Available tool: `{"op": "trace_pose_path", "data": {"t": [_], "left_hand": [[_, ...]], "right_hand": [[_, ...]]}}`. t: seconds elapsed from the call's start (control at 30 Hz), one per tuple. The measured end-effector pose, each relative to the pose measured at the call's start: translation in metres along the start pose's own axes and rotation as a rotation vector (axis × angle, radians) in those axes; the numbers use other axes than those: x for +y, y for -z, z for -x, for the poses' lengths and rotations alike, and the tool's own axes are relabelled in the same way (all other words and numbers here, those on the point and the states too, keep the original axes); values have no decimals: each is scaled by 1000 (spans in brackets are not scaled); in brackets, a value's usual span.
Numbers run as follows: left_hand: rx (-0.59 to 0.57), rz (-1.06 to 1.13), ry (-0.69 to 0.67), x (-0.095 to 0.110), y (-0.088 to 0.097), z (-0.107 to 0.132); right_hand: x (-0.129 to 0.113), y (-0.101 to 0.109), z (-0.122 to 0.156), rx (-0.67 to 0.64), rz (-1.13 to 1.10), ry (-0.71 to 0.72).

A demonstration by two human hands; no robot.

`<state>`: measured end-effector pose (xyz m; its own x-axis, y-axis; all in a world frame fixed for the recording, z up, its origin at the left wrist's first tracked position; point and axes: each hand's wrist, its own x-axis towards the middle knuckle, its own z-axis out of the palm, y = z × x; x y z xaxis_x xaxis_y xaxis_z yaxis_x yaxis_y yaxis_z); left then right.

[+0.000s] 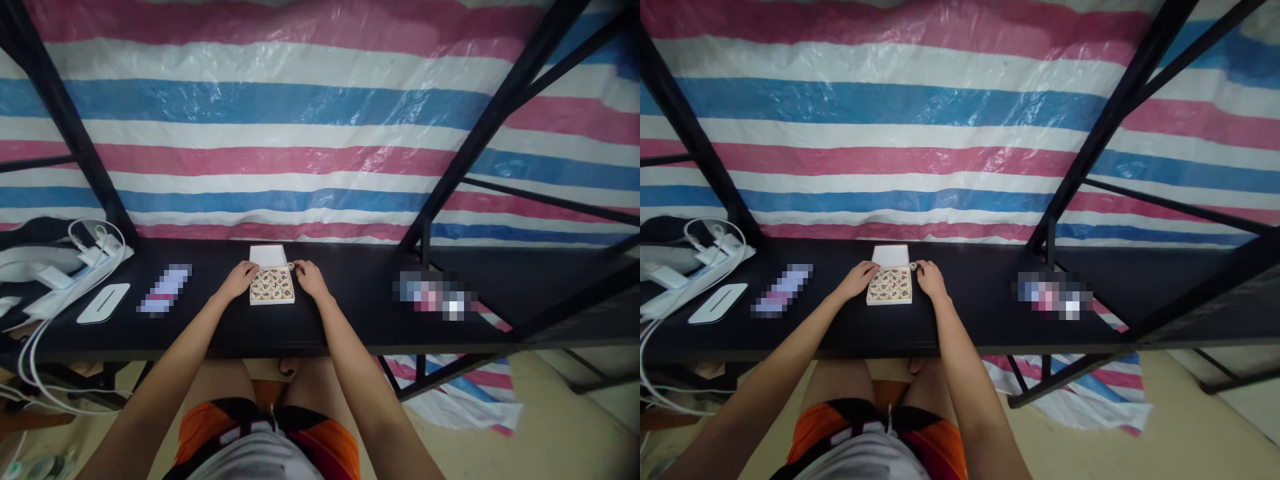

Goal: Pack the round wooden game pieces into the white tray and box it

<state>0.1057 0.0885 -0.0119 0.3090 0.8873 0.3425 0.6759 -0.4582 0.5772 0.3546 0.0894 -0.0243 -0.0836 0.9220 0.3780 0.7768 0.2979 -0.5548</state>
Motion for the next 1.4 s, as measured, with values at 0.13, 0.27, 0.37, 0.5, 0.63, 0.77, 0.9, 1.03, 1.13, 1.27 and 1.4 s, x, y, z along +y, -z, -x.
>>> {"op": "trace_pose_path", "data": {"t": [0.13,0.27,0.37,0.5,0.63,0.77,0.9,1.03,1.13,1.27,1.4], "left_hand": [[1,-4,-4,-2,-1,0],[-1,-6,-7,-2,-1,-1],[-5,-13,-1,0,0,-1],[-6,-14,2,1,0,-1],[-12,-16,2,1,1,-1],[-8,-10,7,2,2,0],[-7,-1,13,3,3,1],[-6,4,6,3,3,2],[-8,3,1,3,3,1],[-9,5,9,3,3,1],[-16,-1,7,5,4,2]], "right_hand": [[-13,0,2,7,-165,141],[-21,-4,3,-69,-169,148],[-18,-4,3,-97,-145,129],[-14,0,2,-118,-166,150],[-18,6,4,-121,-205,183],[-19,5,5,-109,-308,183],[-7,5,2,58,-350,12],[11,10,0,188,-95,-315],[15,10,0,125,129,-416],[9,7,1,88,289,-391],[5,9,2,65,300,-343]]}}
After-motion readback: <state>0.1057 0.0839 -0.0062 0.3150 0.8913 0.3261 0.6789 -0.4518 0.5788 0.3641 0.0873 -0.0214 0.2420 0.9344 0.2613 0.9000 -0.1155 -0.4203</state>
